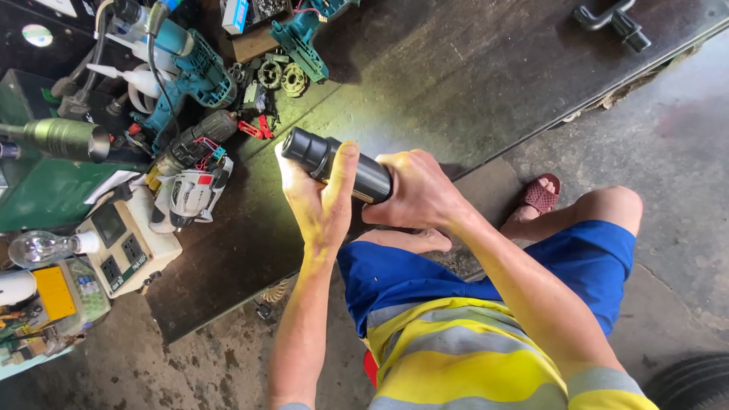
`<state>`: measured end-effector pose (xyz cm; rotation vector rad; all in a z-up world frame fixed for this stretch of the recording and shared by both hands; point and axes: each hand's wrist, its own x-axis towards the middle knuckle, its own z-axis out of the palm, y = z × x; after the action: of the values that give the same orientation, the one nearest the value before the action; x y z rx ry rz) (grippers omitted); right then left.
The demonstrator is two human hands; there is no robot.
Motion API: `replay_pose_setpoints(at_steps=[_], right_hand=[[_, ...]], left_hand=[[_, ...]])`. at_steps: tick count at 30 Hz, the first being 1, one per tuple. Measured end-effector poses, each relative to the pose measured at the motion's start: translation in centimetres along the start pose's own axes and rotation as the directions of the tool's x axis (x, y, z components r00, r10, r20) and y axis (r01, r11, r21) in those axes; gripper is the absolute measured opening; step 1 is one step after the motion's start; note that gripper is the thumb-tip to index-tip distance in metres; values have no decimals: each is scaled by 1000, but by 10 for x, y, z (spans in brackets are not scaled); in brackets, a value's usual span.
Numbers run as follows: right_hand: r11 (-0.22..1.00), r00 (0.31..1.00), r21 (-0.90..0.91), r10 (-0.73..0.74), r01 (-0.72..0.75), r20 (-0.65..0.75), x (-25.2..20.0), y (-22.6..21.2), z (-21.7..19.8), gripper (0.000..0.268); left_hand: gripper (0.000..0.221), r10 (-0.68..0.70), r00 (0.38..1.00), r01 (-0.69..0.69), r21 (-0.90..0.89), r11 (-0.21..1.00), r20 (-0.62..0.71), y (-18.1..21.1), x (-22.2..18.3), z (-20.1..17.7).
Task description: Disassembling a handheld electronic device using a screwdriver and pliers at a repair bench.
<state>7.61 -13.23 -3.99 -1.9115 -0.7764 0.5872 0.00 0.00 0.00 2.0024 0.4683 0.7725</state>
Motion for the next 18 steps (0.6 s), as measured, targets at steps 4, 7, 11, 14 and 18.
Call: replay_pose_setpoints(at_steps=[4, 7, 11, 14, 18], right_hand=[[983, 985, 131, -115, 132, -130, -8, 5, 3, 48], [879, 954, 410, -143, 244, -262, -11, 8, 8, 61], [764, 869, 480, -209, 431, -449, -16, 13, 18, 67], [758, 819, 436, -220, 486, -530, -17, 14, 22, 64], [736, 781, 422, -228, 530, -582, -15, 20, 28, 62]], left_hand=[[34, -84, 996, 84, -57, 995, -13, 9, 2, 4], [31, -122, 992, 118, -80, 990, -44, 21, 5, 7], [30, -217, 971, 190, -229, 955, -103, 34, 10, 10], [31, -253, 963, 218, -293, 931, -90, 32, 10, 12], [31, -289, 953, 241, -348, 906, -93, 46, 11, 15]])
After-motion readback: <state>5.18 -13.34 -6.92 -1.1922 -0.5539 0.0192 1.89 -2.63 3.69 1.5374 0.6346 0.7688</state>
